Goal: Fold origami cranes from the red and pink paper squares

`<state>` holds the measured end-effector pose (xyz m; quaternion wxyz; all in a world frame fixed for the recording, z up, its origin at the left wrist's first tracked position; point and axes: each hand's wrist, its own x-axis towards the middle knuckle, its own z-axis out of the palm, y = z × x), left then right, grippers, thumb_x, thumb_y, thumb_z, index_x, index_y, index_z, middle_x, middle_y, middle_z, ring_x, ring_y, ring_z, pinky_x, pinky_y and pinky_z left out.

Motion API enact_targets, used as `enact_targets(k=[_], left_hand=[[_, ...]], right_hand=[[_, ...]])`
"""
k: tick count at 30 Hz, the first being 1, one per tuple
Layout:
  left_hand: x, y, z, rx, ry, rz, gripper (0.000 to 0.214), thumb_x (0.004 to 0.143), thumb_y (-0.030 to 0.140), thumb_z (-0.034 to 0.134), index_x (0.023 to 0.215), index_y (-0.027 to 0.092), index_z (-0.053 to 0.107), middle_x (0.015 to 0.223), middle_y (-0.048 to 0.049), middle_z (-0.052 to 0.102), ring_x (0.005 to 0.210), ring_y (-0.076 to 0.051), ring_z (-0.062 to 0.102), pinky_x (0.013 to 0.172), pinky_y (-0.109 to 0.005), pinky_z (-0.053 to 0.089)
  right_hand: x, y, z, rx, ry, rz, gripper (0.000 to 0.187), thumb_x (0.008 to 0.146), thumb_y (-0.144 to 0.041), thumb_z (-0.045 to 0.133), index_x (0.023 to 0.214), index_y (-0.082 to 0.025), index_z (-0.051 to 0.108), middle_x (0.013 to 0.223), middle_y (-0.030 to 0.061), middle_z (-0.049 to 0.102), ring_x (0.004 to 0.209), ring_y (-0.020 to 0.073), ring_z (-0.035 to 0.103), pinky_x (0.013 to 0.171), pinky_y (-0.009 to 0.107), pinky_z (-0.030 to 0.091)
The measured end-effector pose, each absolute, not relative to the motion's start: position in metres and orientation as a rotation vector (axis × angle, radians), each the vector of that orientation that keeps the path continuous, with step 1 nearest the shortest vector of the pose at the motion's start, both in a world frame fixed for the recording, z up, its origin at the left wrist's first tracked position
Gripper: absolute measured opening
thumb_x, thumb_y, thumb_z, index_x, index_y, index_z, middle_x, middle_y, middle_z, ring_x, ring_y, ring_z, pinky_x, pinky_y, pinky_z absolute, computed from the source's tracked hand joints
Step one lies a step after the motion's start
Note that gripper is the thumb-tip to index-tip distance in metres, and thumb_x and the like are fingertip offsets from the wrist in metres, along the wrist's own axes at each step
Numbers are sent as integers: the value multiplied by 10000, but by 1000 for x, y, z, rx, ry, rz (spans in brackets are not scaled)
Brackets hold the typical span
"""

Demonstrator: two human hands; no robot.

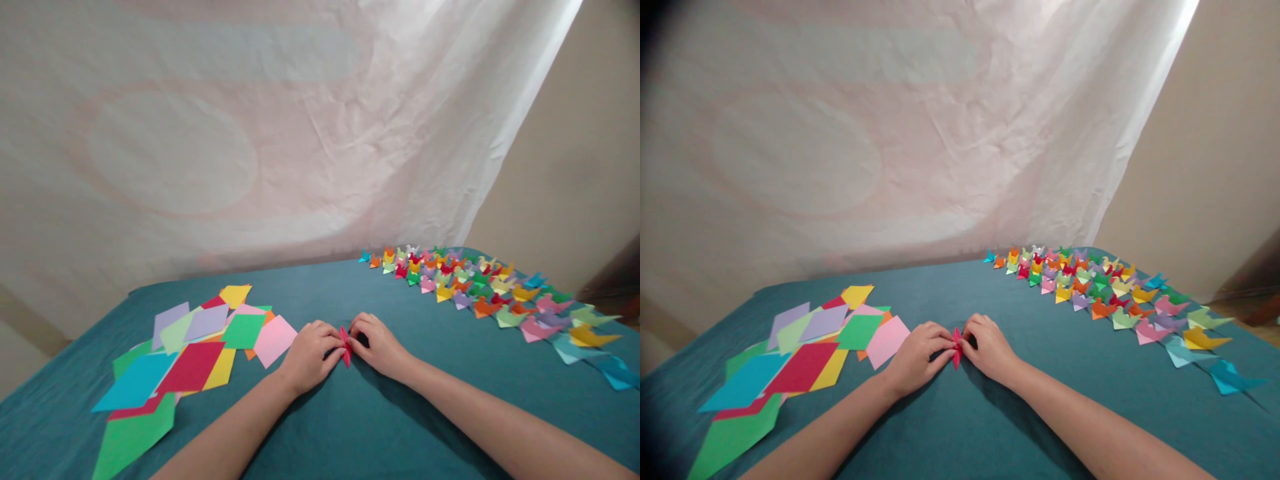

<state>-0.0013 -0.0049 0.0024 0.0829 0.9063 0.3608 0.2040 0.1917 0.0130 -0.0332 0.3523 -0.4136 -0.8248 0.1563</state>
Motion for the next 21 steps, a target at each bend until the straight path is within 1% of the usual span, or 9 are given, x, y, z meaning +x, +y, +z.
enact_targets(k=[5,8,11,13,17,21], left_hand=[[-1,-10,8,2851,1021,483,231,908,216,432,999,188,642,997,-70,632,946,-217,522,812,-350,384],[-1,-11,9,2904,1014,419,236,860,159,466,1037,171,620,1002,-83,623,954,-225,519,836,-359,382],[-1,-11,9,2935,1021,361,299,788,110,510,1069,161,600,1019,-92,610,975,-237,510,857,-370,381],[-1,-12,8,2949,1032,343,330,771,95,513,1086,161,589,1030,-95,604,982,-239,507,861,-373,383],[0,-12,7,2985,1042,341,303,809,88,473,1078,168,584,1016,-88,605,973,-228,507,858,-370,390],[-1,-11,6,3031,1050,312,262,846,112,460,1071,162,585,1002,-85,600,957,-221,507,844,-368,398]], right_hand=[[192,13,-33,-1087,-2139,409,103,814,-173,580,715,-176,551,805,28,556,787,167,507,743,312,414],[192,12,-33,-1086,-2138,403,97,812,-168,583,721,-176,551,806,29,564,785,169,510,740,313,420],[194,9,-31,-1069,-2158,374,64,822,-135,553,778,-176,574,822,34,580,798,171,516,740,311,427],[197,5,-29,-1039,-2212,316,122,831,-99,515,846,-180,605,864,43,596,827,173,521,755,313,429],[203,-3,-24,-920,-2372,128,285,800,-36,491,974,-201,643,990,58,612,938,197,506,819,338,416],[204,-6,-21,-855,-2462,32,315,785,-24,503,1000,-204,646,996,50,627,961,196,500,830,337,407]])
